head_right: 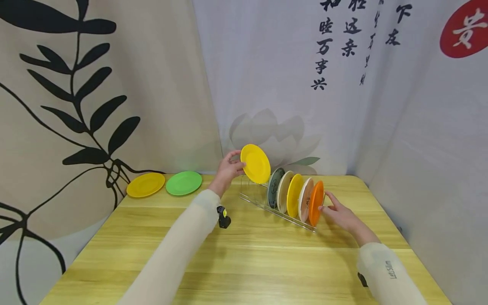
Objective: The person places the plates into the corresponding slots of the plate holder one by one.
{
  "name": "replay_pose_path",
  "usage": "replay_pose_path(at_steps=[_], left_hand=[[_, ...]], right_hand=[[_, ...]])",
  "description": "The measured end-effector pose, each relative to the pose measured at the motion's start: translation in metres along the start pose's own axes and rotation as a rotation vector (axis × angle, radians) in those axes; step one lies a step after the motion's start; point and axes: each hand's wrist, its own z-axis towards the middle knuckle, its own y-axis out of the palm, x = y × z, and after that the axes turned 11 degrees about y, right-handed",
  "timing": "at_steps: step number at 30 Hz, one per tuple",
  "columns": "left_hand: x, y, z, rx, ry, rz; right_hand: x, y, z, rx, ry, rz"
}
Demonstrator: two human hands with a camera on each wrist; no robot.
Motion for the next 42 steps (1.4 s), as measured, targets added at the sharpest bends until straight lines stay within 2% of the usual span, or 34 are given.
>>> replay_pose_path(at_steps=[6,13,22,27,30,33,37,42], left_hand=[[-0.007,0.003,-0.004,-0.029,0.016,0.041],[-0.019,0.009,-0.008,-0.075,-0.008,0.046],[-0.031,0.017,-0.01,-0.043,-0.01,0.078],[-0.032,0.021,-0.013,-0.038,-0.02,0.043],[-0.027,0.018,-0.017,-0.036,-0.041,0.01],[-0.029,0.011,-0.018,-0.025,-0.043,-0.009],[-0.036,0.001,-0.017,0.012,-0.039,-0.006],[-0.034,-0.009,-0.02,0.038,-0.047,0.009]], right_hand=[[-0.001,0.0,0.002,0.002,-0.003,0.005],[0.001,0.0,0.002,0.005,-0.009,-0.007],[0.001,0.0,0.001,0.005,0.004,-0.014],[0.0,-0.001,0.0,-0.003,-0.013,-0.015],[-0.002,0.0,-0.001,-0.003,-0.018,-0.005],[-0.003,0.001,-0.001,-0.005,-0.011,-0.001],[-0.003,0.0,-0.001,-0.005,-0.004,-0.014],[-0.004,0.001,-0.004,0.002,-0.009,-0.018]])
